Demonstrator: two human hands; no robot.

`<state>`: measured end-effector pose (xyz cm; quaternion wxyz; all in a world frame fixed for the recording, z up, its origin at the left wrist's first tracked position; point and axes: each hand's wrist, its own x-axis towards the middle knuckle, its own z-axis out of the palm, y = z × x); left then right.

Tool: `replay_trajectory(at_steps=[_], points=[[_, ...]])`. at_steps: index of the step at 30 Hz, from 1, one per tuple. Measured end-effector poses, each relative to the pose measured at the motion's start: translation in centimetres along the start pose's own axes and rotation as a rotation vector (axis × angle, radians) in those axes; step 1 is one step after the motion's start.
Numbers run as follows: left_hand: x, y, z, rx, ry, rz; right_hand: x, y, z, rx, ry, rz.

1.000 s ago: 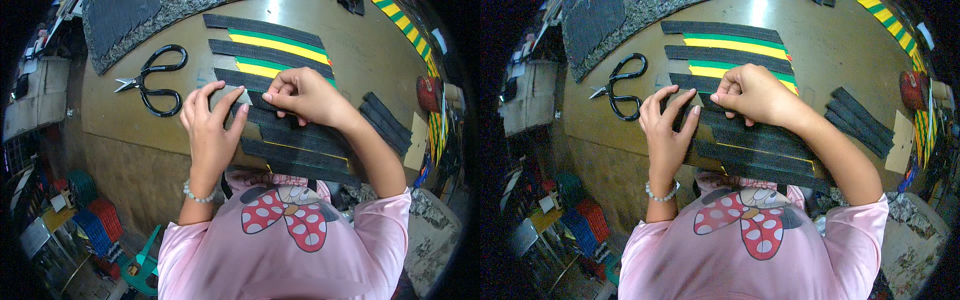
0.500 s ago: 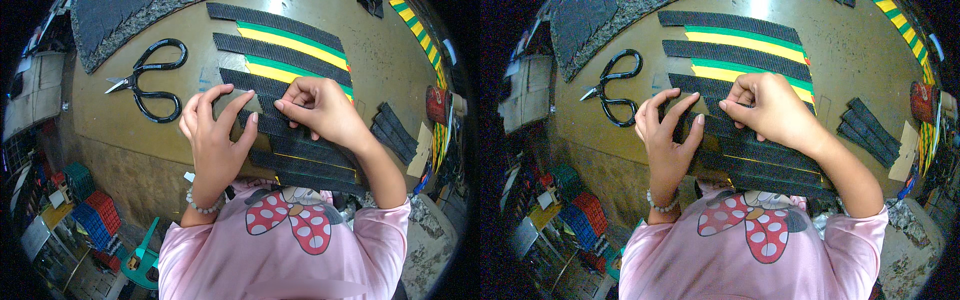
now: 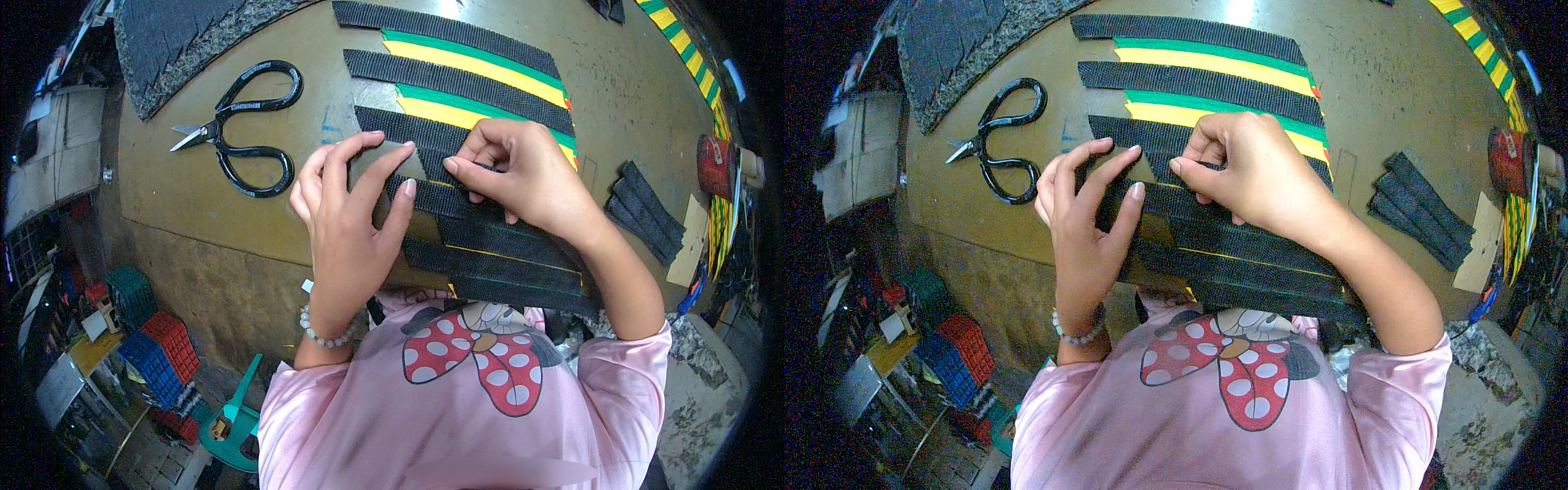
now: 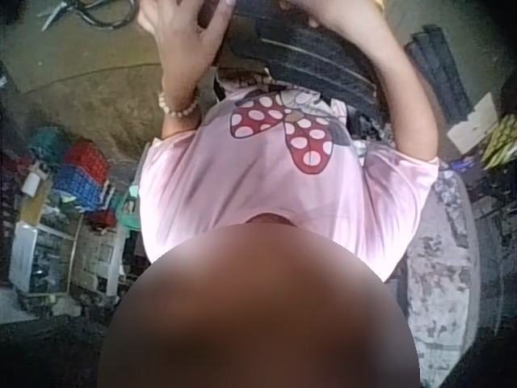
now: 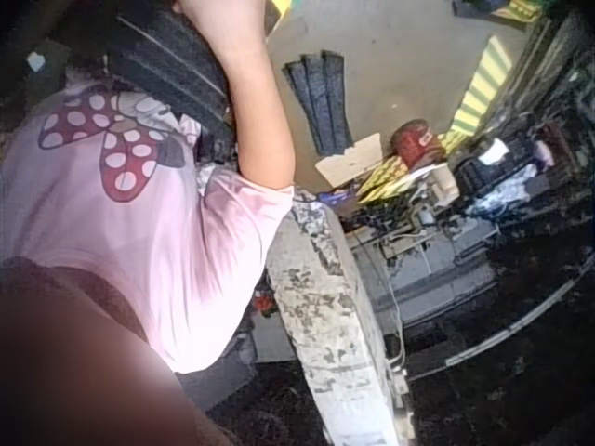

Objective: The person assembles a stack of green and yellow striped fabric pieces by placing black fabric strips on top of them. They align and press each strip into place, building a layered stack on the work table.

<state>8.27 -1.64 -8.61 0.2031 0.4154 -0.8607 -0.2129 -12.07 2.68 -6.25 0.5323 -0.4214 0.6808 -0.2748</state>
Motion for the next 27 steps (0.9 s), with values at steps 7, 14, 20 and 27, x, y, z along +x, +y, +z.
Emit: replay_trajectory(at_steps=[7,14,20,27], points=[[1.2,0.9,1.1,-0.022,0.07,-0.092,0.1,-0.2,0.1,-0.008,-0.011,0.02],[1.5,1.2,2.0,0.026,0.105,-0.099,0.1,0.2,-0.2,-0.002,-0.036,-0.023],[1.6,1.0,2.1,0.043,0.111,-0.081,-0.2,0.3,-0.1,-0.105,0.045,-0.142],[1.6,1.2,2.1,-0.012,0.095,-0.073,-5.9,0.8,-3.8,-0.384,0.292,-0.022]])
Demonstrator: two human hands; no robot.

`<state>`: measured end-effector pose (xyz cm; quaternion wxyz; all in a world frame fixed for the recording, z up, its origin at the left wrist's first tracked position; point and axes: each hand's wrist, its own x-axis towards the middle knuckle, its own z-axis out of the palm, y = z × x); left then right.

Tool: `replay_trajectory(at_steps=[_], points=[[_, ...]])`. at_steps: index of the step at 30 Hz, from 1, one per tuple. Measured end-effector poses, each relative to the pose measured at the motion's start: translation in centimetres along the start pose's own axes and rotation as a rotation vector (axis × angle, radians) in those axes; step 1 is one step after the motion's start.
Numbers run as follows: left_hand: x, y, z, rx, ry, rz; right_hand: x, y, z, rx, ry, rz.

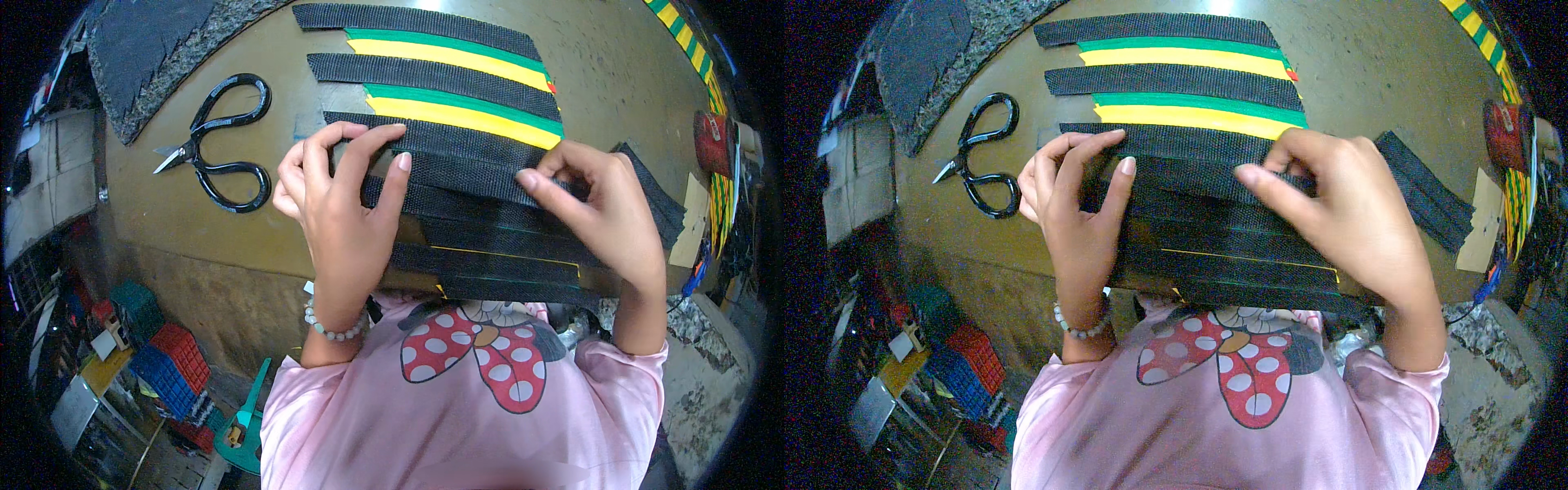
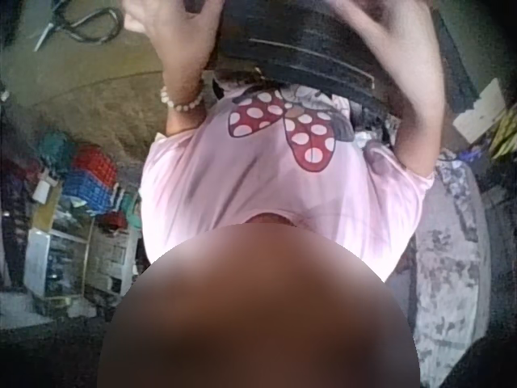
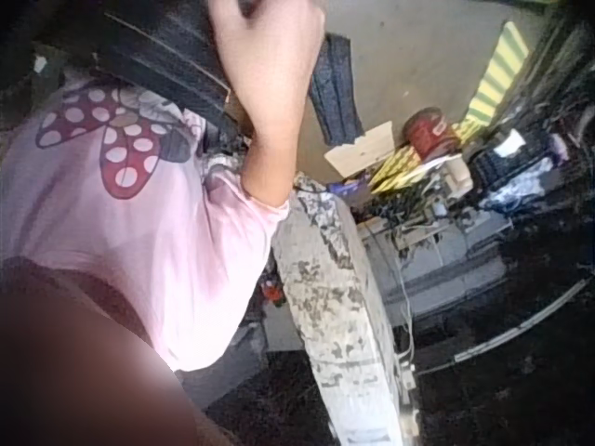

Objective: The person assembles a stack of green and yellow striped fabric pieces by placing black fabric strips on top of them. They align and press each strip into place, building a layered stack on the work table.

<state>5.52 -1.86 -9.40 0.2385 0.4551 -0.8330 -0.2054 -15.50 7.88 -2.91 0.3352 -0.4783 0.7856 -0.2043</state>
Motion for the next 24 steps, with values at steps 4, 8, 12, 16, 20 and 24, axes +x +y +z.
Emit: replay_trajectory(at_steps=[4,8,12,16,20,24], points=[[0.2,0.2,-0.1,-0.003,-0.008,0.098,-0.5,2.8,1.6,0.071,0.054,-0.01],[0.1,0.6,-0.4,0.092,-0.03,0.155,-1.0,4.0,3.2,0.059,0.183,-0.097],[0.2,0.8,-0.3,0.146,-0.033,0.199,-1.1,4.0,3.2,0.034,0.195,-0.098],[0.2,0.7,-0.2,0.153,-0.04,0.202,-0.9,3.8,3.3,0.033,0.219,-0.121],[0.2,0.5,-0.3,0.102,-0.064,0.169,-0.9,3.8,3.3,0.019,0.205,-0.12],[0.0,0.5,-0.3,0.15,-0.054,0.189,-0.9,3.7,3.1,-0.009,0.2,-0.124]])
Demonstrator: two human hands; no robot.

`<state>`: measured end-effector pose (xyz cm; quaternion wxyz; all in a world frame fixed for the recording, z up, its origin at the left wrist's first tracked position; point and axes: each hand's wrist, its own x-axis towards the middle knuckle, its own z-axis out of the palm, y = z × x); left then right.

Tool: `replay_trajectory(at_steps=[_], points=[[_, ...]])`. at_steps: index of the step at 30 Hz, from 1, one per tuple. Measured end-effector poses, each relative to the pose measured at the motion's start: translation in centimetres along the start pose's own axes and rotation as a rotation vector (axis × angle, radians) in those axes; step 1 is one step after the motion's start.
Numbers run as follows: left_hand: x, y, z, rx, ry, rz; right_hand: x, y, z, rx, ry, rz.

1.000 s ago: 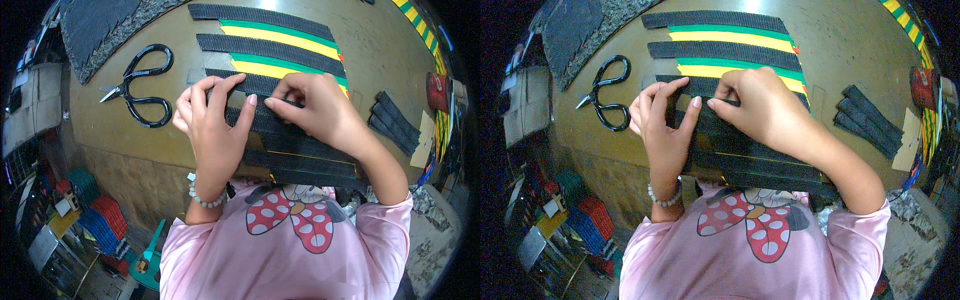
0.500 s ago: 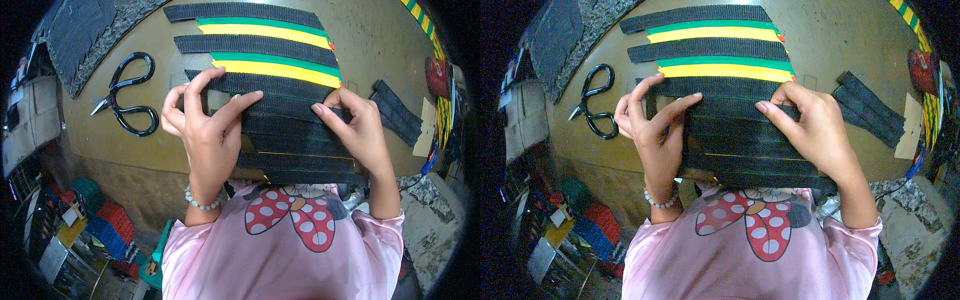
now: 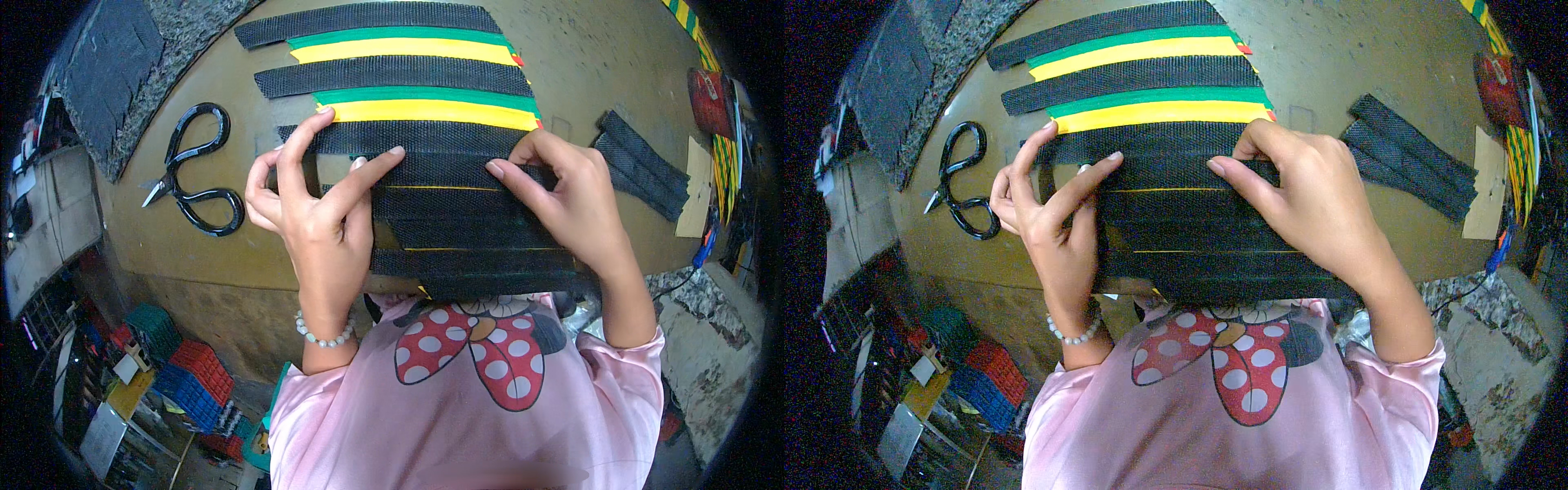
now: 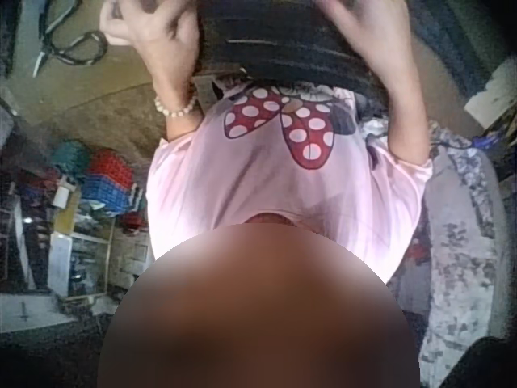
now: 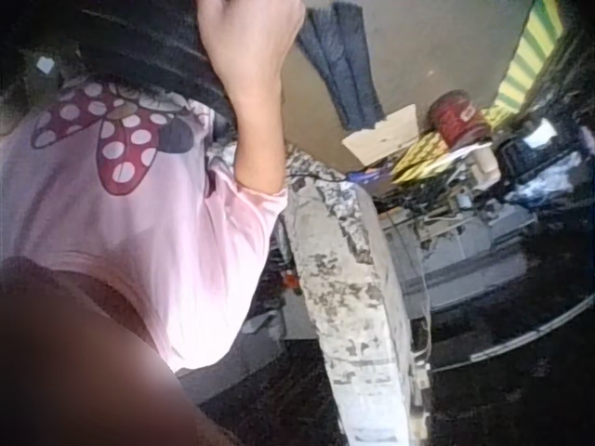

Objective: The person assembles a stack of green and yellow striped fabric pieces by placing black fabric strips on top of them. They align and press each strip into place, building a layered stack on the work table.

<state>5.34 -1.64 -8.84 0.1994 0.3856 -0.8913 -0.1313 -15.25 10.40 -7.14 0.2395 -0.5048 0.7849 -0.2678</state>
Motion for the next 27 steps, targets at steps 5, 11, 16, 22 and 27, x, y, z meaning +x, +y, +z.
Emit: replay_trajectory(at_steps=[5,11,16,22,27], points=[[-0.1,0.1,0.1,-0.005,0.0,-0.018,0.0,0.0,0.1,0.018,0.009,-0.008],[-0.1,0.1,0.1,0.028,0.008,0.018,-0.1,0.0,-0.1,0.005,0.002,-0.018],[0.3,1.0,-0.5,0.181,0.018,0.022,-0.3,0.4,0.1,-0.012,0.022,-0.048],[0.7,3.3,-0.5,0.119,-0.04,0.213,-0.1,0.3,0.4,-0.09,0.044,-0.091],[-1.1,5.4,1.4,-0.093,-0.397,0.273,-0.9,-0.5,-0.1,-0.219,0.069,-0.039]])
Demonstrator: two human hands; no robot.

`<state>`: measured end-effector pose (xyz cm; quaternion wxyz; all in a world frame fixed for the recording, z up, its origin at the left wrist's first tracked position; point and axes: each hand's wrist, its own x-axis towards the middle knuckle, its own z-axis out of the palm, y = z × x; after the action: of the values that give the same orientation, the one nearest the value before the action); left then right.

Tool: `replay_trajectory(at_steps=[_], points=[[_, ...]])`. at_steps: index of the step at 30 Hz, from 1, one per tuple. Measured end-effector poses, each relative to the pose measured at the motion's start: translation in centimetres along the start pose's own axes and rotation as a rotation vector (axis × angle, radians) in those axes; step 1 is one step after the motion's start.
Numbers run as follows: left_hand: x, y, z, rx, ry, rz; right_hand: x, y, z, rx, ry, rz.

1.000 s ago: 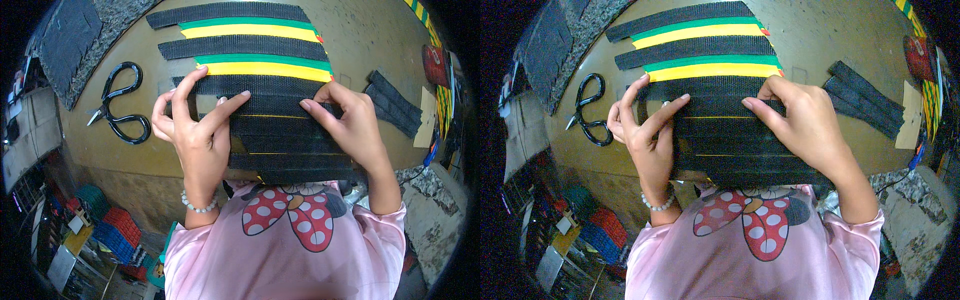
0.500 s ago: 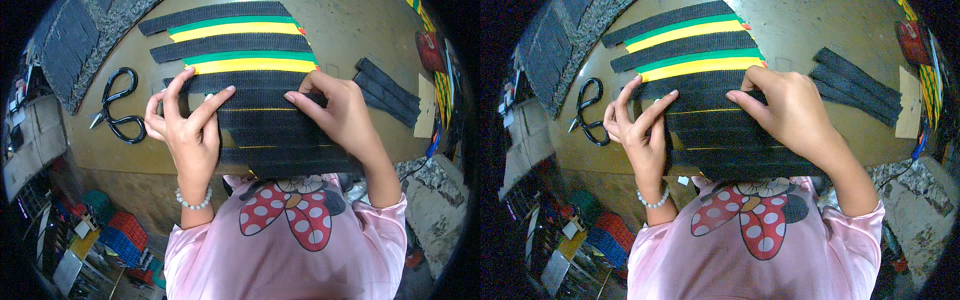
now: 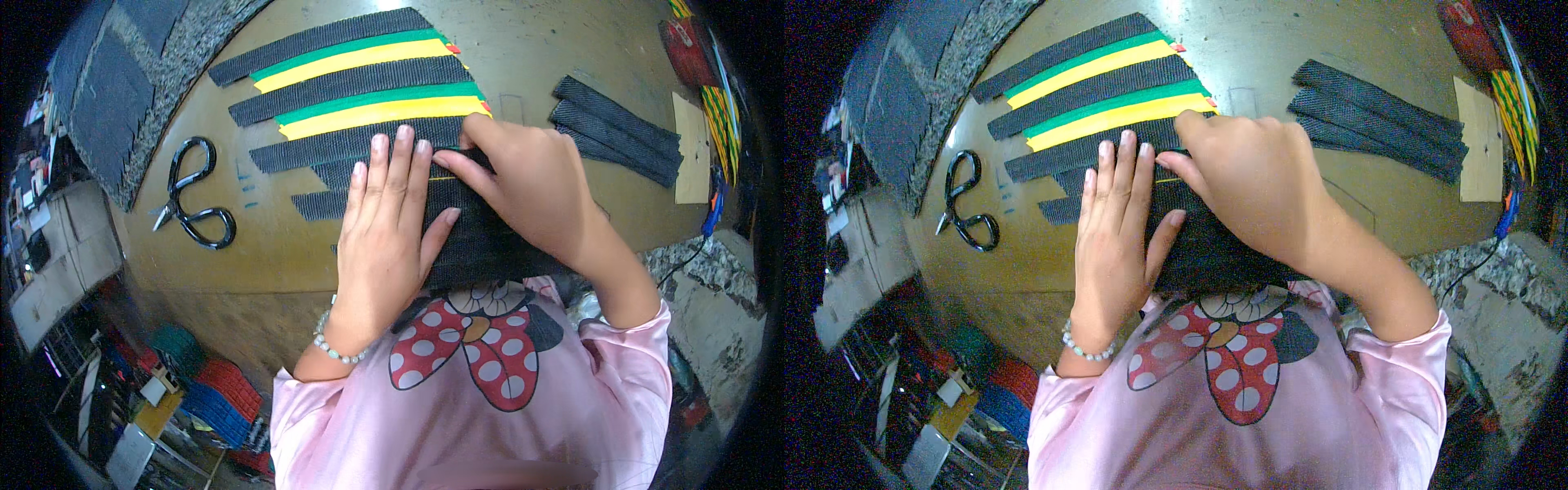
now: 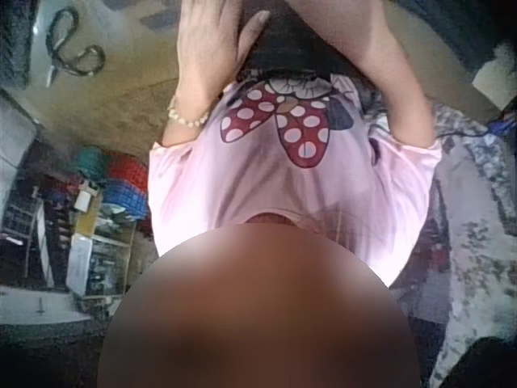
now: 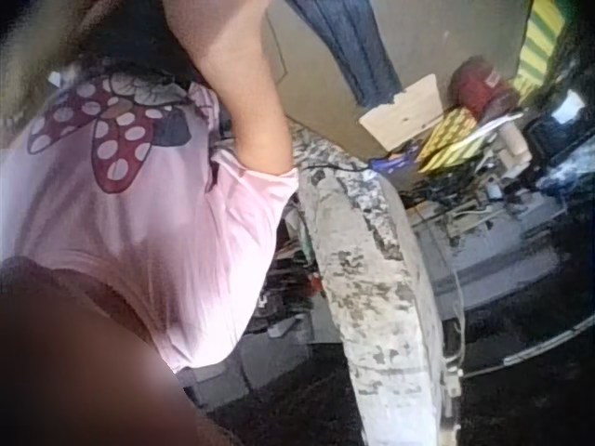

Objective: The person assembles a stack of green and yellow striped fabric pieces by placing black fabric strips on top of them. They align and press each strip into place, building a layered stack on the work table.

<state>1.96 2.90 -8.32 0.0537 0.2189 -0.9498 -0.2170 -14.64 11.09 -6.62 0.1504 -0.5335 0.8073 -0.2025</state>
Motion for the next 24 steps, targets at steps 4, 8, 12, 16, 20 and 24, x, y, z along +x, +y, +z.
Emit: replay_trajectory(at_steps=[4,8,12,16,20,24], points=[[-0.5,-0.3,0.3,0.01,-0.017,-0.023,-1.3,1.3,-1.6,-0.03,0.013,0.013],[-0.5,-0.5,0.1,-0.033,-0.056,-0.014,-2.1,2.7,-1.9,0.151,-0.05,0.143],[-0.4,-0.6,-0.1,-0.029,-0.054,-0.001,-2.4,3.2,-1.3,0.182,0.002,0.123],[-0.5,-0.6,-0.3,-0.05,-0.058,0.023,-2.4,3.4,-1.4,0.178,-0.014,0.119],[-0.5,-0.4,-0.3,-0.064,-0.043,0.013,-2.0,3.3,-1.7,0.193,-0.028,0.127],[-0.4,-0.4,-0.2,-0.063,-0.015,0.02,-1.4,2.9,-2.0,0.159,-0.092,0.182]])
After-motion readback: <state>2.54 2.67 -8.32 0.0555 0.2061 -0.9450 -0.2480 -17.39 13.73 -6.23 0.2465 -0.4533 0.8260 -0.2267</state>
